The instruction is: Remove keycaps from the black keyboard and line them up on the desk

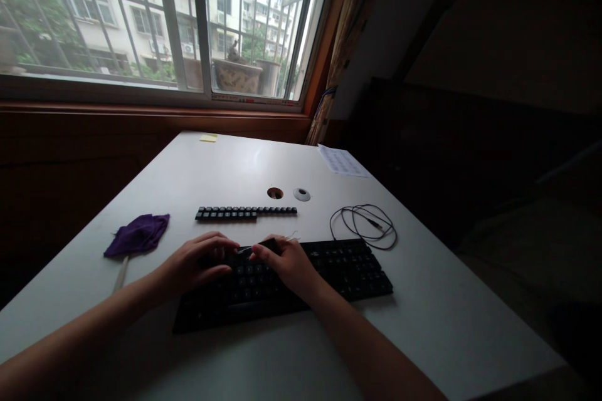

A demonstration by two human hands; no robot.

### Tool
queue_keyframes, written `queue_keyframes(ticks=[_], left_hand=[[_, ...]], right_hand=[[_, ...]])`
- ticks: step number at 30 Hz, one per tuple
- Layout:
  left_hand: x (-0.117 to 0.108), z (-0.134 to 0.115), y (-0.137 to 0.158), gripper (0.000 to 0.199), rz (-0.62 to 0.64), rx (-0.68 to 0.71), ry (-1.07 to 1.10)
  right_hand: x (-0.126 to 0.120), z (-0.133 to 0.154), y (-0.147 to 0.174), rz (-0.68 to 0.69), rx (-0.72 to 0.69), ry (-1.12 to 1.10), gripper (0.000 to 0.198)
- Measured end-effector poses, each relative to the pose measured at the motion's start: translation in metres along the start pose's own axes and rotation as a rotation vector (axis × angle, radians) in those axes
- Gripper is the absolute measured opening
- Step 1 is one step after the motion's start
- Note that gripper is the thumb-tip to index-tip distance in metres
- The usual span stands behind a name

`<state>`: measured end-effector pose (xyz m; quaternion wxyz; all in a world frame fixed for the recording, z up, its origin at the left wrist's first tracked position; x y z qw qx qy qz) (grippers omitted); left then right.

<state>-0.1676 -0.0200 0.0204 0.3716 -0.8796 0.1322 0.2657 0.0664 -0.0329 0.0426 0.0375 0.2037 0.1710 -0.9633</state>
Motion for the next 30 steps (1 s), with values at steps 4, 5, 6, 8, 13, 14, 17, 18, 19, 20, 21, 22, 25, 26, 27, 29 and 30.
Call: queue_keyframes(ticks=[4,5,6,8,13,14,17,18,19,20,21,22,25,26,27,29,30], left_hand=[[0.001,0.0,-0.001,0.029,0.0,-0.011,0.004],[0.002,0.0,-0.001,0.028,0.002,0.0,0.007],[0.002,0.0,-0.002,0.026,0.008,0.009,0.009],[0.002,0.0,-0.003,0.022,0.021,0.017,0.003],[0.001,0.001,-0.002,0.018,0.044,-0.017,-0.016],[0.001,0.0,-0.002,0.017,0.044,-0.02,-0.013],[0.001,0.0,-0.001,0.017,0.035,-0.027,-0.015],[0.001,0.0,0.0,0.017,0.032,-0.027,-0.016],[0.002,0.0,0.0,0.016,0.029,-0.025,-0.017],[0.002,0.001,0.0,0.016,0.026,-0.021,-0.016],[0.003,0.001,0.0,0.016,0.024,-0.019,-0.016],[0.003,0.002,0.0,0.015,0.022,-0.021,-0.016],[0.004,0.004,0.0,0.015,0.025,-0.031,-0.006],[0.003,0.005,0.0,0.015,0.027,-0.036,0.001],[0.003,0.006,0.0,0.015,0.029,-0.043,0.012],[0.002,0.006,0.0,0.018,0.032,-0.063,0.039],[0.001,0.007,0.0,0.019,0.038,-0.074,0.057]], right_hand=[[0.005,-0.002,0.0,-0.004,-0.029,0.003,0.026],[0.006,-0.003,0.001,-0.008,-0.039,-0.002,0.025],[0.007,-0.004,0.001,-0.011,-0.052,-0.011,0.024],[0.01,-0.006,0.001,-0.013,-0.083,-0.044,0.024],[0.015,-0.012,0.003,0.001,-0.165,-0.116,0.02],[0.016,-0.012,0.004,0.01,-0.18,-0.123,0.019],[0.018,-0.01,0.005,0.048,-0.21,-0.134,0.018],[0.018,-0.009,0.006,0.057,-0.216,-0.133,0.018],[0.018,-0.008,0.006,0.063,-0.221,-0.13,0.019],[0.018,-0.008,0.006,0.066,-0.225,-0.126,0.02],[0.017,-0.007,0.007,0.069,-0.228,-0.123,0.02],[0.017,-0.007,0.007,0.07,-0.228,-0.121,0.021],[0.017,-0.009,0.007,0.076,-0.226,-0.128,0.021],[0.017,-0.01,0.007,0.078,-0.224,-0.134,0.02],[0.017,-0.01,0.007,0.078,-0.22,-0.141,0.019],[0.017,-0.011,0.008,0.076,-0.209,-0.153,0.018],[0.017,-0.012,0.008,0.07,-0.205,-0.16,0.017]])
Point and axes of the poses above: each hand's wrist, its own y-axis away from the middle knuckle, its own x-axis out of the palm, z = x × y, the point moved 2 cm from there along -y, towards the middle knuckle, and after that the axes turned 14 degrees about -z, right-handed, at the moved point
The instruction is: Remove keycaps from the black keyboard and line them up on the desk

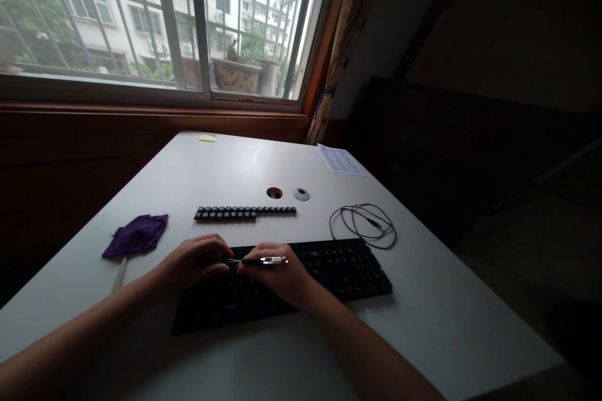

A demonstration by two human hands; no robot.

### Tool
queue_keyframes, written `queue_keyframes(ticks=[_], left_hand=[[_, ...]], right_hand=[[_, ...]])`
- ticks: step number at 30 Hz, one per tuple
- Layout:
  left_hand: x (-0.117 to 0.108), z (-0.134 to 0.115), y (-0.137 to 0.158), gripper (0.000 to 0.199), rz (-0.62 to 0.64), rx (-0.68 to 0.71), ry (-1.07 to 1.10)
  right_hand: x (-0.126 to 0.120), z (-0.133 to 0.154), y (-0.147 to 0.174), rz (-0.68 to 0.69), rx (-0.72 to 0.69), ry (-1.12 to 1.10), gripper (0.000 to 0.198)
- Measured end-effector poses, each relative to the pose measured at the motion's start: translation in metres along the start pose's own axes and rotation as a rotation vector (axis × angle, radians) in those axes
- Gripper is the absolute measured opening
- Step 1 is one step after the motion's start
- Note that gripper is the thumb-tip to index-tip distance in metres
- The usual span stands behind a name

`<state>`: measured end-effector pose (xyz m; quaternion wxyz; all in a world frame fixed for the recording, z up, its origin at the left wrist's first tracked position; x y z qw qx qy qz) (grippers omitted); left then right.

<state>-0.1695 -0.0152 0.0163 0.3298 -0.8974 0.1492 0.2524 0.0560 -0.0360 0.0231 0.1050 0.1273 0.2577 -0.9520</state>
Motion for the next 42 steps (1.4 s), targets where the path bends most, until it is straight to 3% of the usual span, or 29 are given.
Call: queue_keyframes(ticks=[5,14,25,42], left_hand=[[-0.006,-0.002,-0.001,0.025,0.063,-0.034,0.125],[-0.01,-0.006,-0.002,0.018,0.054,-0.106,0.191],[-0.009,0.001,0.003,0.018,0.054,-0.258,0.297],[-0.005,0.005,0.002,0.013,0.076,-0.203,0.293]], right_hand=[[0.0,0.0,-0.001,-0.039,0.023,-0.035,0.014],[0.0,-0.002,0.0,-0.028,-0.006,-0.009,0.017],[-0.007,0.011,0.003,0.095,-0.407,0.431,0.018],[-0.001,0.016,0.006,0.14,-0.524,0.615,0.016]])
Point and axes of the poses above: each hand's wrist, its own y-axis away from the middle knuckle, its own x-axis out of the palm, z = x × y, the point moved 2 cm from there along -y, towards the middle knuckle, and after that the axes turned 14 degrees about -z, right-handed, at the moved point
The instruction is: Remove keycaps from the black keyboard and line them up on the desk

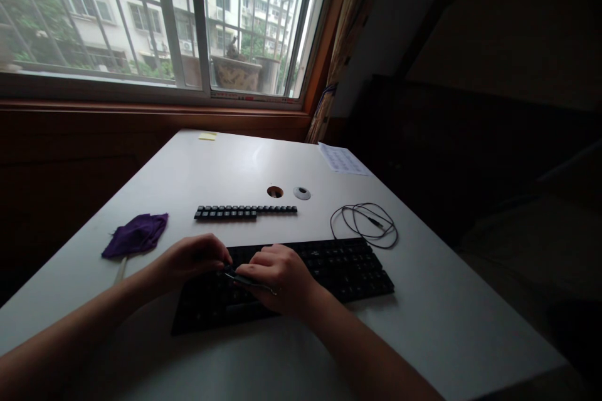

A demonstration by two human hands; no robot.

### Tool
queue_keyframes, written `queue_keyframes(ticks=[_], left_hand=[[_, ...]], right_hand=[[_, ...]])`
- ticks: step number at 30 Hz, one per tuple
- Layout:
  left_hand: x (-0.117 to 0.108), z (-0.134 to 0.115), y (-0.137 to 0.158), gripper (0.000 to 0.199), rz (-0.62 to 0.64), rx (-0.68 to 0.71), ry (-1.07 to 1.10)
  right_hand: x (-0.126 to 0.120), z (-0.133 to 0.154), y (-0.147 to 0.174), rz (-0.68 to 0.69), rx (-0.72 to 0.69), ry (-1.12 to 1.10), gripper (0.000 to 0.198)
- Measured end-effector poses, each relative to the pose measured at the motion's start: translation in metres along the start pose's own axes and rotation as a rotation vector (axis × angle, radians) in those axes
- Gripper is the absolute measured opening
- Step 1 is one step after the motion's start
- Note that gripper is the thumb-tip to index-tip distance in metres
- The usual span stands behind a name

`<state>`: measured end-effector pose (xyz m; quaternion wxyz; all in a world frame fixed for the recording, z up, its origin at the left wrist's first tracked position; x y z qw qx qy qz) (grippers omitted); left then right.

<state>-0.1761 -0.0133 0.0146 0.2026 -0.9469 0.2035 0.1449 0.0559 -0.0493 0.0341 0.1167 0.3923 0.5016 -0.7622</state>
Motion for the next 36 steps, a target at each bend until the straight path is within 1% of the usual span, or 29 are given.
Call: queue_keyframes(ticks=[4,7,9,15,21,28,32,36], left_hand=[[0.001,0.007,-0.001,0.013,-0.019,0.007,-0.067],[0.0,0.01,0.0,0.012,-0.029,0.013,-0.06],[-0.001,0.01,0.0,0.013,-0.022,0.015,-0.037],[-0.002,0.003,0.0,0.012,0.041,0.013,0.03],[-0.001,0.0,0.0,0.012,0.056,0.005,0.069],[-0.001,0.009,0.0,0.01,0.078,0.014,0.025],[0.0,0.014,-0.001,0.013,0.043,0.045,-0.023],[0.001,0.015,-0.001,0.012,-0.003,0.053,-0.082]], right_hand=[[0.002,0.004,-0.001,0.011,0.023,0.058,0.014],[0.0,0.008,-0.003,0.028,0.017,0.104,0.015],[-0.002,0.01,-0.005,0.044,-0.015,0.139,0.015],[-0.009,0.015,-0.008,0.119,-0.182,0.212,0.014],[-0.009,0.014,-0.008,0.107,-0.248,0.259,0.01],[-0.007,0.012,-0.006,0.116,-0.269,0.269,0.009],[-0.007,0.013,-0.007,0.125,-0.249,0.277,0.008],[-0.005,0.012,-0.006,0.121,-0.193,0.265,0.01]])
Point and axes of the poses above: each hand's wrist, its own y-axis away from the middle knuckle, its own x-axis out of the palm, z = x × y, the point moved 2 cm from there along -y, towards the middle knuckle, and after that the axes turned 14 degrees about -z, right-handed, at the moved point
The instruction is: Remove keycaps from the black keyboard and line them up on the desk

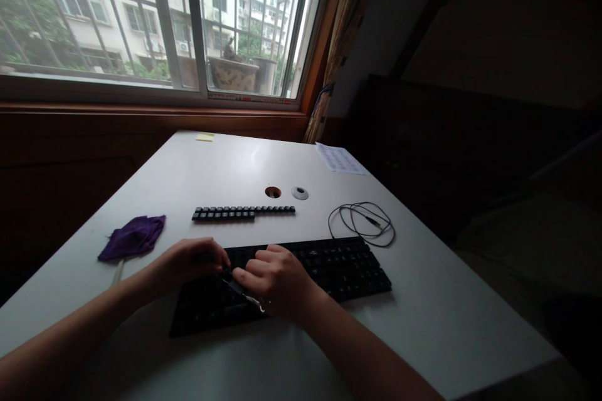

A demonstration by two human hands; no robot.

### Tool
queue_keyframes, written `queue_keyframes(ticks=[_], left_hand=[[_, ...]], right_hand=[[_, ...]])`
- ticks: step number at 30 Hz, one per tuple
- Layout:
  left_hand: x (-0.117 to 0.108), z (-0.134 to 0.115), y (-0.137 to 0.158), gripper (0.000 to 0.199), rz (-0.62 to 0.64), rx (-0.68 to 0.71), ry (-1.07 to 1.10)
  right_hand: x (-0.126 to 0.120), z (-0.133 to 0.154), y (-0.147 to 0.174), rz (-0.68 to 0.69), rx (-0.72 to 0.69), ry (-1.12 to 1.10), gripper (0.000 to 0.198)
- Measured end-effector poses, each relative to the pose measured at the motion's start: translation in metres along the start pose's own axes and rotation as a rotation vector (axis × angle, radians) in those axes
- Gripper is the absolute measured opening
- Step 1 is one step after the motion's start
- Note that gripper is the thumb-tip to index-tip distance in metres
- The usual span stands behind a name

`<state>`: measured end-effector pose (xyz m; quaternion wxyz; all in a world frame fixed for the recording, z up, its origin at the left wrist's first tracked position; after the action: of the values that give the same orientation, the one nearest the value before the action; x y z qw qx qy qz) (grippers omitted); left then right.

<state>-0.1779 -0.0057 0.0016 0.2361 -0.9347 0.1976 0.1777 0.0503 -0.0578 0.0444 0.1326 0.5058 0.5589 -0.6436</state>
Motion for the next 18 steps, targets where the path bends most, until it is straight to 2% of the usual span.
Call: queue_keyframes(ticks=[4,12,18], left_hand=[[0.0,0.0,0.0,0.012,-0.019,0.003,-0.021],[-0.001,-0.012,-0.001,0.008,-0.071,0.02,-0.114],[-0.002,-0.022,-0.001,0.008,-0.14,0.106,-0.172]], right_hand=[[0.002,0.0,0.0,-0.007,0.069,-0.033,0.017],[0.008,0.007,0.0,-0.024,0.13,-0.001,0.008],[0.008,0.012,-0.003,-0.057,0.154,0.039,0.009]])
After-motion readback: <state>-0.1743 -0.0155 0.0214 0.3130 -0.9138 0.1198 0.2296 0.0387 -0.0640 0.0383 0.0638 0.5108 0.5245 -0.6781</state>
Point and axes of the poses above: each hand's wrist, its own y-axis away from the middle knuckle, its own x-axis out of the palm, z = x × y, the point moved 2 cm from there along -y, towards the middle knuckle, and after that the axes turned 14 degrees about -z, right-handed, at the moved point
